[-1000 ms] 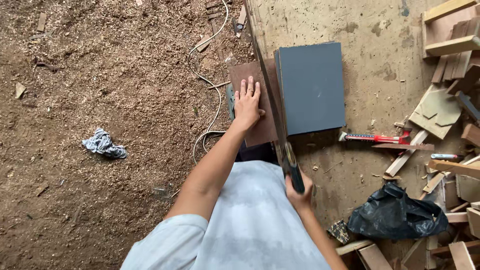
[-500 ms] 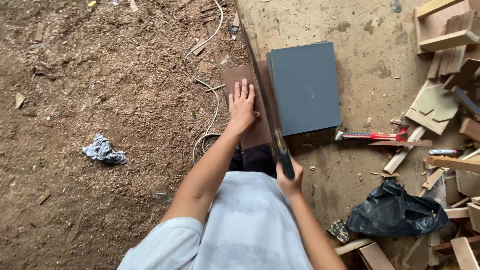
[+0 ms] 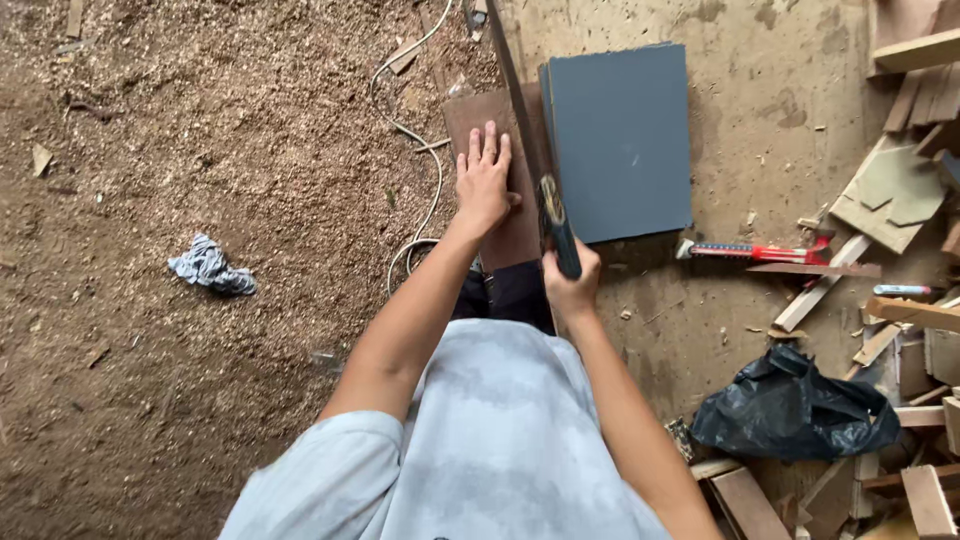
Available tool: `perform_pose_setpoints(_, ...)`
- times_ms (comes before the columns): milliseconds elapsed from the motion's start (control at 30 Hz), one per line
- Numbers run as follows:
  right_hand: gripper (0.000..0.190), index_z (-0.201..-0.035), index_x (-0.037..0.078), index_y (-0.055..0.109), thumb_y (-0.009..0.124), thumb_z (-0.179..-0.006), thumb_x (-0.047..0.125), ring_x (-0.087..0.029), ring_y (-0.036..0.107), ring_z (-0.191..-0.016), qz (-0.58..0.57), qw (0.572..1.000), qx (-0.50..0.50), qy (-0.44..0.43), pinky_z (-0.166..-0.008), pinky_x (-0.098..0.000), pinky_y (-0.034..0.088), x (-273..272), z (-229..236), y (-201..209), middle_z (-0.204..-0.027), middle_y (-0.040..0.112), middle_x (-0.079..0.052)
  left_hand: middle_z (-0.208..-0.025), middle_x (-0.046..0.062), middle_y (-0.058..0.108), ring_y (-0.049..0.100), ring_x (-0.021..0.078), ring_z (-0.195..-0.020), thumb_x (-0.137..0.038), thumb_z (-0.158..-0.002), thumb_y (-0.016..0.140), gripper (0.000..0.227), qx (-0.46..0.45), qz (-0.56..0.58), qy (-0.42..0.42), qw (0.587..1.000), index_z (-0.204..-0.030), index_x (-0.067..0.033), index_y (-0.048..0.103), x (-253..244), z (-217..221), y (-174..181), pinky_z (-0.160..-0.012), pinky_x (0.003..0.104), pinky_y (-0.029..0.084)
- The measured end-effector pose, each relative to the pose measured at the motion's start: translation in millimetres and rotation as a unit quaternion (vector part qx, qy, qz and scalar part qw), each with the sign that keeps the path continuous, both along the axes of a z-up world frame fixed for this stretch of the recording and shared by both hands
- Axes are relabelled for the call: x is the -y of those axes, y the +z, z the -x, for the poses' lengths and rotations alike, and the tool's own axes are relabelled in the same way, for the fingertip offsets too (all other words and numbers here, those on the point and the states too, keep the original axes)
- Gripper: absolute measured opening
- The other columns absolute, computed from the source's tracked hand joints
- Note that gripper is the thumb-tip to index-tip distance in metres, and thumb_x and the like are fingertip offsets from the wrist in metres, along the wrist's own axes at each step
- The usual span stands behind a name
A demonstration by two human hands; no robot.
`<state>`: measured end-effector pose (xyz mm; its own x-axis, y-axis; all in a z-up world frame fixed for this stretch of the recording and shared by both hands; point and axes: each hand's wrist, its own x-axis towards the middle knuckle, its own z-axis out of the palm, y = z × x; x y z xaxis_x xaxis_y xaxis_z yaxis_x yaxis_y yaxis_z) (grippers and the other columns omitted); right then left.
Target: The person arranges several rectangular boards on a workbench, then uses a hand saw to sand the edges of a brown board. They repeatedly flip and reposition the board while sanding its edges and corners.
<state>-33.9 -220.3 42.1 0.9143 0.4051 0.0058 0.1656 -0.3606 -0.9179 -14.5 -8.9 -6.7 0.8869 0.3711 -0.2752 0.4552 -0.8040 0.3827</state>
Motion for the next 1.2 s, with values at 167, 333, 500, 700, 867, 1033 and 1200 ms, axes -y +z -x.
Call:
perform_pose_setpoints(167,0.028,-0.110,-0.006,0.068,0.064,-0.083,0.002,-0.011,0.058,-0.061,0.045,0.998,-0.022,-0.024,-0.056,-0.0289,0.047,60.3,62.8,45.2,-0.070,0.061,-0.006,-0.171,0.014,0.011,0.013,0.0373,-0.157,-0.036,-0.064,0.094,0.119,-0.015,0.001,-0.002,1.000,-0.160,-0.0127,0.028,-2.5,-12.3,-4.4,-0.122,0.058,0.024)
perform_pose_setpoints(333,0.008,-0.091,-0.001,0.068,0.063,-0.086,0.003,-0.012,0.063,-0.060,0.045,0.997,-0.059,-0.015,-0.055,-0.0289,0.049,58.7,53.6,49.9,-0.068,0.065,-0.004,-0.171,0.014,0.007,0.010,0.0373,-0.157,-0.039,-0.066,0.094,0.122,-0.041,-0.003,-0.005,0.999,-0.162,-0.0116,0.023,1.0,-5.1,-6.5,-0.123,0.056,0.022)
perform_pose_setpoints(500,0.013,-0.083,-0.004,0.057,0.067,-0.089,0.002,-0.015,0.050,-0.060,0.006,1.000,-0.016,-0.016,-0.057,-0.0334,0.044,-20.4,-13.7,21.5,-0.065,0.051,-0.007,-0.170,0.014,0.005,0.008,0.0368,-0.157,-0.041,-0.068,0.092,0.121,-0.048,0.004,-0.010,0.999,-0.161,-0.0126,0.021,-1.5,-11.1,-4.1,-0.123,0.056,0.021)
perform_pose_setpoints(700,0.028,-0.116,-0.003,0.067,0.064,-0.088,0.000,-0.011,0.059,-0.065,0.000,1.000,0.013,0.012,-0.060,-0.0308,0.050,11.8,26.2,46.7,-0.075,0.063,-0.007,-0.171,0.014,0.006,0.009,0.0372,-0.158,-0.043,-0.068,0.092,0.122,-0.038,-0.009,-0.016,0.999,-0.162,-0.0124,0.021,-7.3,-7.0,-0.7,-0.124,0.057,0.021)
perform_pose_setpoints(867,0.047,-0.130,-0.005,0.064,0.063,-0.083,-0.001,-0.009,0.062,-0.067,0.061,0.998,-0.022,-0.003,-0.061,-0.0280,0.052,78.6,84.3,76.4,-0.078,0.067,-0.006,-0.171,0.015,0.006,0.009,0.0380,-0.157,-0.043,-0.069,0.091,0.121,-0.036,-0.014,-0.018,0.999,-0.162,-0.0115,0.021,-1.9,-4.7,-4.8,-0.123,0.058,0.022)
perform_pose_setpoints(1033,0.048,-0.132,-0.004,0.064,0.062,-0.084,-0.001,-0.009,0.056,-0.062,0.030,0.999,-0.027,0.005,-0.056,-0.0287,0.048,27.7,31.6,44.7,-0.071,0.061,-0.005,-0.170,0.015,0.005,0.008,0.0377,-0.157,-0.045,-0.068,0.091,0.122,-0.045,-0.007,-0.020,0.999,-0.162,-0.0125,0.020,-5.4,-11.6,-2.9,-0.123,0.056,0.021)
perform_pose_setpoints(1200,0.013,-0.102,-0.008,0.063,0.067,-0.091,-0.002,-0.012,0.052,-0.060,0.055,0.998,-0.028,0.008,-0.059,-0.0320,0.046,-23.7,-25.5,20.6,-0.066,0.055,-0.007,-0.171,0.014,0.008,0.012,0.0373,-0.157,-0.043,-0.071,0.090,0.117,-0.015,0.004,-0.012,1.000,-0.162,-0.0143,0.023,-3.4,1.2,3.2,-0.123,0.055,0.023)
